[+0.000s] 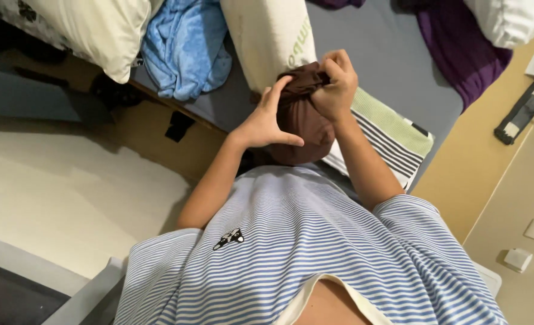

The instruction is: Folding a pillowcase and organizing pillows on a bed.

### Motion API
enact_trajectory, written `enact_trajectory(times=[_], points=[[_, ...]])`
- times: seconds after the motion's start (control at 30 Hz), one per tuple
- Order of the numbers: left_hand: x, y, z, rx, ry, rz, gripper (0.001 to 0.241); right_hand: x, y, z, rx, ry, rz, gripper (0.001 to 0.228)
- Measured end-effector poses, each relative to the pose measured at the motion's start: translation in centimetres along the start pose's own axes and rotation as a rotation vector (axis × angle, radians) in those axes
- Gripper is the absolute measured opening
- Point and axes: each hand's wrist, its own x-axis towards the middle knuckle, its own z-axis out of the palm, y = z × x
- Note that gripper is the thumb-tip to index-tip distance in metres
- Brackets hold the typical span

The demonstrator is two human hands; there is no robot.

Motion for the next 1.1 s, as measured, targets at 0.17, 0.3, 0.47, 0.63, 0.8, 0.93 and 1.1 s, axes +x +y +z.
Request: enact_trajectory(times=[0.17, 0.3, 0.47, 0.63, 0.8, 0.93, 1.1], points=[[0.1, 1.8, 0.6, 0.125, 0.203, -0.07, 0.153, 0.2, -1.8, -0.5, 0.136, 0.003, 0.142, 0.023], [-0.2, 0.7, 2.9, 0.132, 0.183, -0.147, 0.157, -1.9, -0.8, -0.8, 0.051, -0.122, 0.13, 0.022], [1.1, 0.7, 5.1, 0.305, 0.167, -0.505, 0.095, -3.9, 0.6, -1.5, 0.012, -0.047, 0.163, 0.02], [2.2, 1.8, 6.2, 0.229, 0.273, -0.303, 0.043, -5.1, 3.0, -4.2, 0.098, -0.135, 0.154, 0.024], [3.3, 3.4, 5.7, 0.279, 0.369, -0.21, 0.029, -4.0, 5.1, -9.5, 0.459, -0.609, 0.25, 0.063], [4.0, 3.5, 7.2, 0.409, 0.374, -0.184, 0.021, -4.5, 5.8, -10.9, 0.471, -0.929, 0.129, 0.129], [4.5, 1.3, 9.5, 0.493, 0.271, -0.235, 0.014, -6.9, 4.7, -9.7, 0.465, -1.006, 0.26, 0.133]])
